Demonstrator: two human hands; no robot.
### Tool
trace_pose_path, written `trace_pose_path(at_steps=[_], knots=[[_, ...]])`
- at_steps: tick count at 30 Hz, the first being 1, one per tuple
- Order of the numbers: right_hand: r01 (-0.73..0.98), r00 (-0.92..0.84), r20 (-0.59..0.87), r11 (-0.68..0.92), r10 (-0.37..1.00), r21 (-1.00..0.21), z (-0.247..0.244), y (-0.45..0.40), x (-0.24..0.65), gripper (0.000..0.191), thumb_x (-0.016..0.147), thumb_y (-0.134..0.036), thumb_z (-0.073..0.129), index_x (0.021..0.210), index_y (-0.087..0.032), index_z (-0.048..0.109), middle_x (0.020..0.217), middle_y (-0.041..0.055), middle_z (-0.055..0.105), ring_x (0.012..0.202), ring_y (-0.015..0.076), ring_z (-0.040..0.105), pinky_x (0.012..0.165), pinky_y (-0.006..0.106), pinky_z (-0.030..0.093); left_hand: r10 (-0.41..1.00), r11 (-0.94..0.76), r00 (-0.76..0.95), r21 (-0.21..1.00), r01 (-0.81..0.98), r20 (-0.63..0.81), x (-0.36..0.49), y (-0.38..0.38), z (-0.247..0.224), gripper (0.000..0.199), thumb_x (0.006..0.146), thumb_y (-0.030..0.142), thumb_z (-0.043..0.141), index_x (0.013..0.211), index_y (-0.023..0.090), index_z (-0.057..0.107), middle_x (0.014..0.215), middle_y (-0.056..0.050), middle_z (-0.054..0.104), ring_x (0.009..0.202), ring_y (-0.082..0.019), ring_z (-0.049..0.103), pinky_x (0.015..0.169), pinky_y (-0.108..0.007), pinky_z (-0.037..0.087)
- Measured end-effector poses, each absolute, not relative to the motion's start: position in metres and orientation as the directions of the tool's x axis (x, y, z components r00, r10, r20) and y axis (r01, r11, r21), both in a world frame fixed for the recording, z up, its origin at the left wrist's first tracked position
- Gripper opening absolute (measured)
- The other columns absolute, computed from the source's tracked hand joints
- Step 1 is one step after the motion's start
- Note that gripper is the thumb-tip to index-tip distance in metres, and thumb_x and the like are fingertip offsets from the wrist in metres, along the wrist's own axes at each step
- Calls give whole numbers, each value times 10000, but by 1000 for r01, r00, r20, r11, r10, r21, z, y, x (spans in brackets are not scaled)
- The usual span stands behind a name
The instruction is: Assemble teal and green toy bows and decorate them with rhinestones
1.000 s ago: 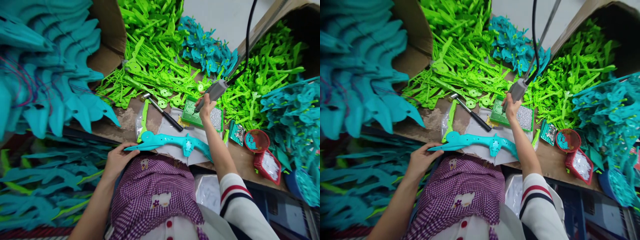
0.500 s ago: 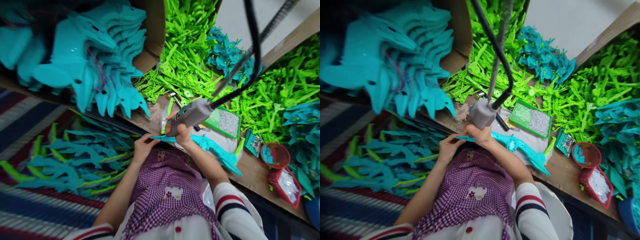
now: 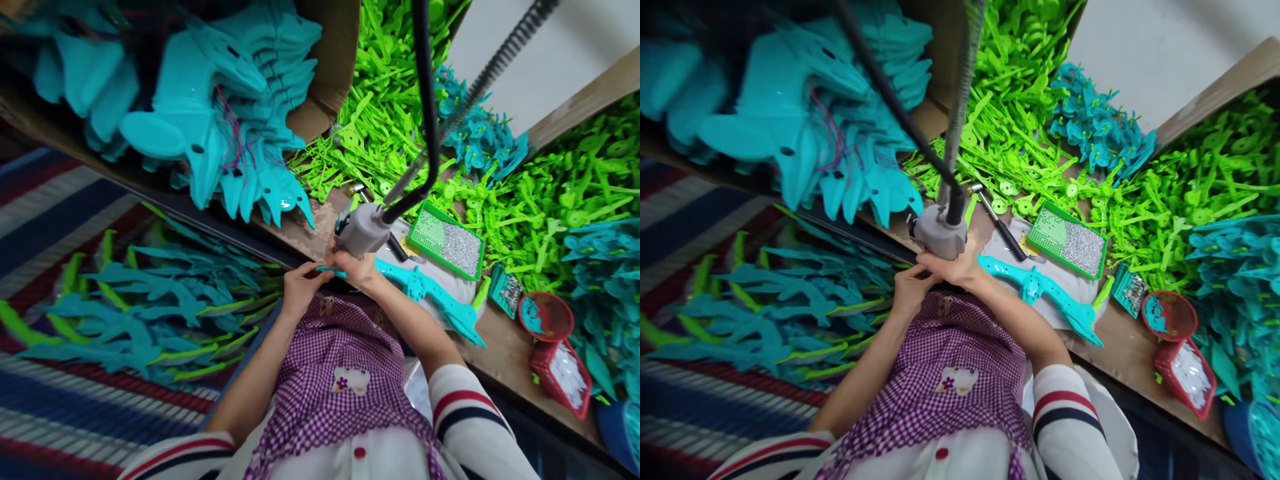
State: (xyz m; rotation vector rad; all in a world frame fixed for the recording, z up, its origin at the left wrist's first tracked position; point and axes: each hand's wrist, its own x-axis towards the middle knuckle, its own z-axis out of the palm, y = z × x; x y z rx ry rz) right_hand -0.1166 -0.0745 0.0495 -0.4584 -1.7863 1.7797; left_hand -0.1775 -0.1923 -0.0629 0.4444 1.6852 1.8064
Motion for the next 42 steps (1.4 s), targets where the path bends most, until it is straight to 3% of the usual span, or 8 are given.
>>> trace_pose_path(at_steps=[10, 13, 15, 17, 20, 27, 34, 42], knots=[[-202, -732, 124, -39, 670, -979, 55, -75, -108, 456, 568, -621, 776, 663, -203, 620, 549, -23, 580, 491, 132, 533, 494, 297, 478, 660, 40, -713, 959, -281, -237, -177, -193, -67, 388, 588, 372, 894, 890, 149, 795, 723, -37, 727, 605, -143, 632, 588, -254, 522], [-367, -543, 213, -2, 812, -930, 84, -45, -85, 551, 732, -739, 565, 862, -209, 642, 498, -49, 534, 406, 121, 487, 408, 265, 414, 640, 32, -713, 937, -347, -286, -189, -197, -66, 459, 613, 379, 890, 996, 154, 776, 819, -43, 744, 680, -138, 666, 683, -262, 568], [-408, -347, 331, 176, 878, -896, 103, -7, -58, 548, 789, -746, 477, 889, -227, 624, 457, -70, 478, 372, 112, 448, 391, 251, 376, 615, 3, -731, 928, -372, -295, -197, -199, -64, 495, 636, 386, 881, 1060, 164, 755, 874, -32, 738, 729, -132, 675, 744, -270, 587], [-212, -188, 384, 345, 904, -914, 111, 38, -29, 483, 797, -701, 527, 818, -227, 618, 468, -68, 473, 398, 100, 466, 427, 239, 383, 596, -15, -747, 925, -378, -296, -201, -200, -62, 528, 653, 376, 876, 1119, 174, 732, 894, -16, 726, 754, -124, 669, 778, -264, 593], [14, -114, 355, 358, 928, -933, 101, 95, 4, 452, 795, -652, 581, 732, -206, 608, 457, -65, 466, 388, 90, 444, 439, 245, 363, 577, -14, -756, 921, -389, -310, -200, -199, -62, 498, 665, 343, 877, 1107, 170, 728, 910, -6, 723, 775, -110, 659, 780, -225, 588], [-21, -65, 332, 331, 941, -943, 62, 134, 16, 480, 787, -665, 578, 777, -187, 620, 491, -55, 502, 407, 98, 477, 464, 259, 374, 537, 29, -791, 944, -329, -293, -191, -194, -66, 421, 669, 385, 858, 1008, 176, 724, 912, -12, 730, 789, -153, 672, 788, -297, 609], [48, -93, 304, 310, 948, -950, 60, 132, 18, 522, 782, -726, 525, 777, -210, 601, 505, -51, 501, 425, 102, 491, 478, 264, 399, 525, 22, -797, 940, -340, -300, -192, -194, -65, 438, 628, 395, 881, 973, 180, 718, 918, -6, 727, 780, -135, 658, 758, -269, 595], [-5, -48, 328, 328, 944, -945, 75, 132, 23, 568, 781, -741, 521, 894, -198, 647, 519, -58, 494, 437, 111, 522, 470, 259, 403, 533, 129, -807, 967, -221, -255, -189, -198, -62, 578, 689, 502, 816, 1137, 165, 673, 998, -68, 709, 858, -195, 671, 828, -356, 592]])
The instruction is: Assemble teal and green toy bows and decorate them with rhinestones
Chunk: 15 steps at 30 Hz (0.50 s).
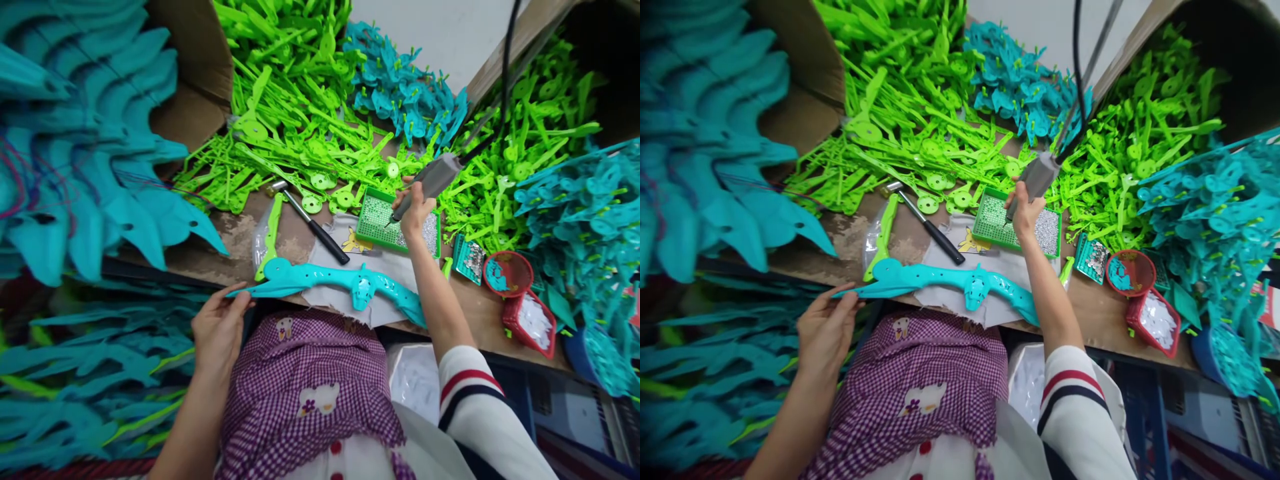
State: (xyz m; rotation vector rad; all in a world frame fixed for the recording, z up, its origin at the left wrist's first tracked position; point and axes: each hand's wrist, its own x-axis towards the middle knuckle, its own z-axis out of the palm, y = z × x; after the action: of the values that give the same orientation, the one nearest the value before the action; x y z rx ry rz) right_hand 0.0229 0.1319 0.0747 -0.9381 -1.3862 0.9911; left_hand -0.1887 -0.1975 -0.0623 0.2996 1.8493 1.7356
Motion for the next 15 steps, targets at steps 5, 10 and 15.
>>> trace_pose_path(at_steps=[5, 10, 15], knots=[[-196, -27, 343, 331, 939, -923, 109, 77, 17, 624, 751, -820, 458, 865, -230, 627, 468, -80, 431, 362, 92, 452, 405, 238, 359, 569, 283, -787, 842, 460, 238, -177, -201, -19, 795, 697, 454, 846, 1402, 234, 552, 1380, -121, 559, 1282, -312, 530, 1081, -448, 450], [-247, -445, 200, 95, 873, -964, 82, 0, -25, 703, 676, -869, 499, 942, -237, 652, 497, -42, 491, 434, 142, 530, 436, 286, 453, 933, 71, -278, 642, 764, 227, -176, -156, 7, 718, 728, 470, 821, 1378, 301, 566, 1435, -88, 560, 1388, -349, 432, 1216, -544, 135], [-301, -585, 187, 3, 789, -954, 59, -18, -61, 703, 668, -829, 560, 1010, -223, 656, 567, -13, 557, 516, 164, 565, 534, 332, 536, 978, 34, -153, 617, 786, 141, -184, -129, 6, 479, 796, 442, 760, 1243, 302, 660, 1251, -69, 672, 1251, -328, 553, 1190, -549, 99]])
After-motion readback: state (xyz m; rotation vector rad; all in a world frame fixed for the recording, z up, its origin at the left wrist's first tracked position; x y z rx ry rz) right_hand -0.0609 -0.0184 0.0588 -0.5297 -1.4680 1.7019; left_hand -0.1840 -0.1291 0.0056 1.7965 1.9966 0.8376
